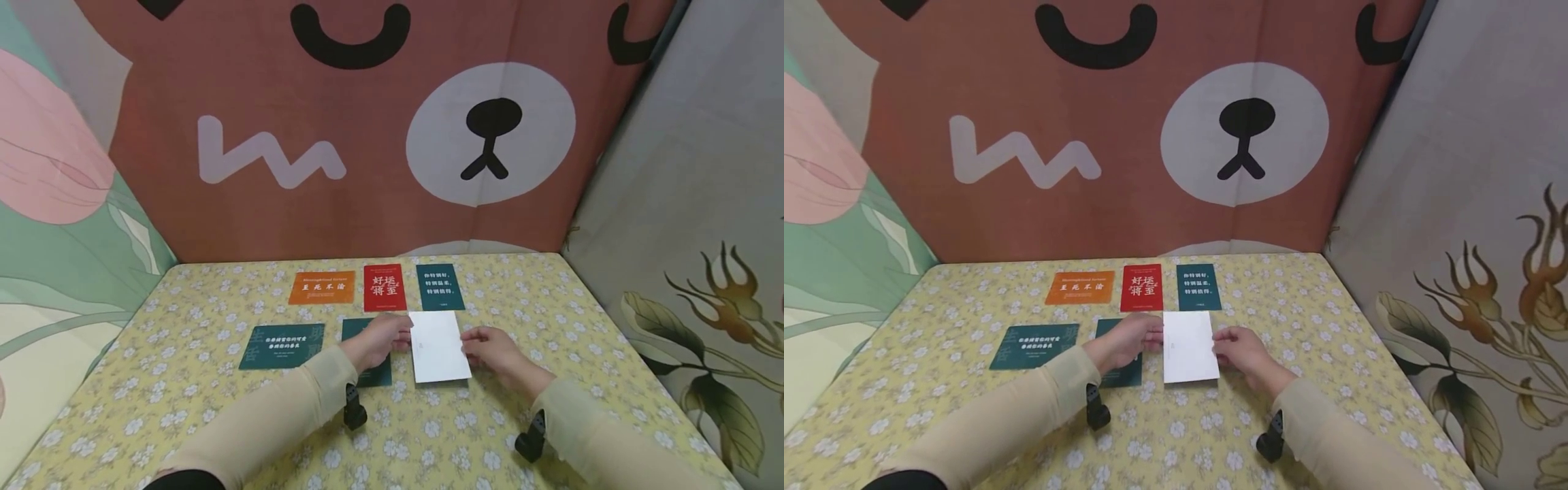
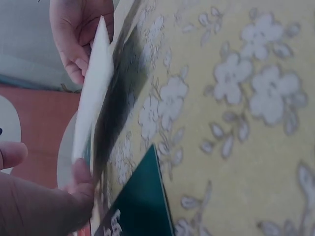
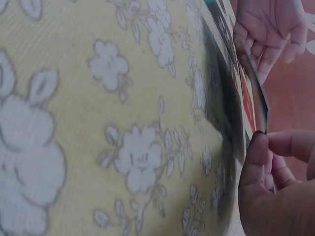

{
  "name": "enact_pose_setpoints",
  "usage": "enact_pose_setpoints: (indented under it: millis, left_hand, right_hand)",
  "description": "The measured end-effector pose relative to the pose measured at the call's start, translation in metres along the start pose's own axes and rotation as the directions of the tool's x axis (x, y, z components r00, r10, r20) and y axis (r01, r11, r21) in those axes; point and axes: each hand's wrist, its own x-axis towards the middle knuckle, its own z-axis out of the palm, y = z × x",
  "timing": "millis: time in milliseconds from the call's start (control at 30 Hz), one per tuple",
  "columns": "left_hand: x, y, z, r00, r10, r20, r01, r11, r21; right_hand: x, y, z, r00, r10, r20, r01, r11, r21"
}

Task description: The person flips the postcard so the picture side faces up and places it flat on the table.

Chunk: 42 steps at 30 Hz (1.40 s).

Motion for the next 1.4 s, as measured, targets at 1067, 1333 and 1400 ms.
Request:
enact_pose_setpoints:
  millis: [1067, 1333, 1400]
  left_hand:
    - [0.001, -0.005, 0.007, 0.979, 0.198, 0.049, -0.203, 0.972, 0.118]
    - [0.000, -0.006, 0.003, 0.977, 0.214, -0.008, -0.206, 0.948, 0.243]
    - [-0.002, -0.007, 0.002, 0.975, 0.222, -0.002, -0.212, 0.932, 0.295]
  right_hand:
    - [-0.007, 0.003, 0.003, 0.878, -0.156, 0.453, -0.097, 0.868, 0.487]
    - [-0.009, 0.008, -0.007, 0.841, -0.173, 0.513, -0.169, 0.815, 0.554]
    - [-0.009, 0.009, -0.009, 0.841, -0.170, 0.513, -0.184, 0.802, 0.568]
